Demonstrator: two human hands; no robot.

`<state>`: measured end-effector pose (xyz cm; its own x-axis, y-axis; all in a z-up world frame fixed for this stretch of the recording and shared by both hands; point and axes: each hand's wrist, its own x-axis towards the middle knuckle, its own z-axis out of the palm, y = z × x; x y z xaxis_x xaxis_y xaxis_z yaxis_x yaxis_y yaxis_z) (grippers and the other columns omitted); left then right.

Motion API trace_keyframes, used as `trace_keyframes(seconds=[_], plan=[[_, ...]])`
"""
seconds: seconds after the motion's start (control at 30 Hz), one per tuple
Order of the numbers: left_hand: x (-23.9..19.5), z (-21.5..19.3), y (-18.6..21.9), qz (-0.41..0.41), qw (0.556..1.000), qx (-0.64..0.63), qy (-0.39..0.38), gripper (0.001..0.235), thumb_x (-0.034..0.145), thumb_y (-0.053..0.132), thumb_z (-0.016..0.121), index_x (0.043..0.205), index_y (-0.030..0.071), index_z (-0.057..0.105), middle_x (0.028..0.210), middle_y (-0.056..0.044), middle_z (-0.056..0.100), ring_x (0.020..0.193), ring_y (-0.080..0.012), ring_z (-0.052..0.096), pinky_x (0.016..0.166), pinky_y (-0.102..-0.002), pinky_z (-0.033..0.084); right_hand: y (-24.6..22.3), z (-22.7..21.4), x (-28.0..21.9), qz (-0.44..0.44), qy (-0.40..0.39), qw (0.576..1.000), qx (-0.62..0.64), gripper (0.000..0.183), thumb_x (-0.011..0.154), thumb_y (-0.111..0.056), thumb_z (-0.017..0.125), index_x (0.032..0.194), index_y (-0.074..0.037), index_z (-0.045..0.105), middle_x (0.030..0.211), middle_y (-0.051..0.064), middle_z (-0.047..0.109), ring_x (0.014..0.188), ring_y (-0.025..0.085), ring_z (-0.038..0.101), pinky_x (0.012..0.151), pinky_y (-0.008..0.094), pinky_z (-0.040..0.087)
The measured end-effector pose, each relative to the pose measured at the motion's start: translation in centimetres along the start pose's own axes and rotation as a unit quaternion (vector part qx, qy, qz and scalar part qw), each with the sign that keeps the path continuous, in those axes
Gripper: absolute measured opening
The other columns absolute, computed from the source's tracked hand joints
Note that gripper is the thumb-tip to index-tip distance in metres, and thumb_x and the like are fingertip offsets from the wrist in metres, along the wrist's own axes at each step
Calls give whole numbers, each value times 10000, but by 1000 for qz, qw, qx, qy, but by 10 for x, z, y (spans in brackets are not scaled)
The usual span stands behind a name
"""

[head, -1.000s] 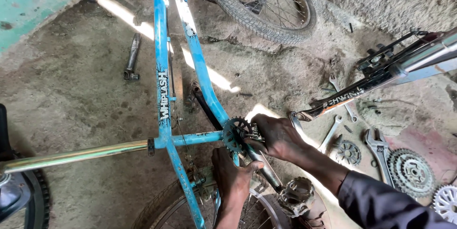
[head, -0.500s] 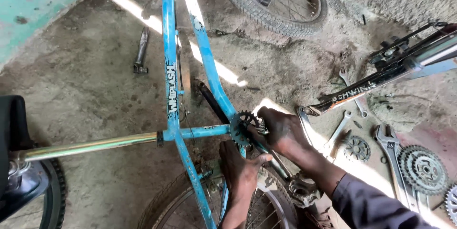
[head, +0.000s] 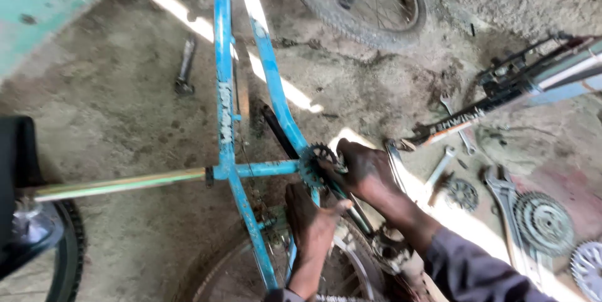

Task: The person is repairing a bicycle by removing the crank arm and chainring assembly from the bottom bracket. They use a wrench to loosen the bolts and then remove the components by hand.

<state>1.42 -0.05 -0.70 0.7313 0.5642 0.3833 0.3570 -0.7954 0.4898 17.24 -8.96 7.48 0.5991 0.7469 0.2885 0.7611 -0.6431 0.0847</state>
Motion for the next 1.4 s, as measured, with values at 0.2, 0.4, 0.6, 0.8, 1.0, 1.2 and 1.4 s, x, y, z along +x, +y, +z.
trace_keyframes(seconds=[0.2, 0.4, 0.6, 0.8, 1.0, 1.2, 1.4], plan=[[6, -40, 8, -38, 986, -45, -154, 1111, 1003, 647, 540, 1587, -154, 37, 402, 87, 445, 307, -69, 426, 522, -116, 556, 3, -65, 32, -23, 17, 950, 310, 447, 901, -494, 710, 883, -53, 648, 697, 52, 652, 437, 143, 492, 336, 265, 394], [75, -97, 36, -229, 952, -161, -127, 119, 1028, 138, 483, 1046, 61, 572, 930, -96, 609, 784, -258, 635, 759, -444, 515, 39, -86, 38, 44, 27, 893, 448, 216, 781, -143, 805, 942, -62, 684, 673, 28, 667, 428, 123, 525, 382, 280, 413], [77, -86, 30, -252, 951, -165, -77, 133, 1013, 156, 541, 944, 44, 538, 881, -129, 591, 772, -310, 605, 730, -494, 497, 29, -69, 8, 139, -349, 856, 354, 272, 816, -429, 758, 989, -220, 735, 848, 8, 827, 551, 129, 685, 555, 305, 562], [78, -95, 33, -239, 948, -181, -106, 174, 981, 84, 604, 828, 72, 523, 756, -38, 530, 630, -180, 526, 597, -369, 476, 14, -35, -28, 74, -306, 811, 492, 440, 854, -283, 756, 1227, -111, 597, 763, -48, 612, 538, 76, 560, 444, 168, 525], [77, -89, 29, -247, 945, -160, -143, 147, 1002, 105, 575, 865, 89, 522, 781, -33, 520, 665, -177, 550, 625, -384, 498, -2, -46, -31, 250, -205, -183, 928, 379, 1116, -224, 319, 1379, 4, 468, 1286, 178, 665, 1101, 223, 720, 1023, 643, 554], [76, -73, 20, -276, 942, -176, -71, 140, 1001, 186, 563, 979, 56, 608, 850, -125, 674, 702, -314, 651, 669, -483, 506, 2, -42, -35, 298, -207, 130, 923, 398, 937, -134, 695, 1311, -13, 633, 1338, 76, 632, 1051, 205, 653, 690, 310, 674], [75, -75, 20, -258, 945, -191, -56, 117, 994, 169, 573, 946, 63, 578, 778, -98, 636, 623, -268, 606, 609, -450, 483, 1, -45, -32, 332, -200, 152, 909, 401, 903, -240, 727, 1214, 5, 666, 1360, 136, 624, 1135, 306, 661, 780, 550, 674]])
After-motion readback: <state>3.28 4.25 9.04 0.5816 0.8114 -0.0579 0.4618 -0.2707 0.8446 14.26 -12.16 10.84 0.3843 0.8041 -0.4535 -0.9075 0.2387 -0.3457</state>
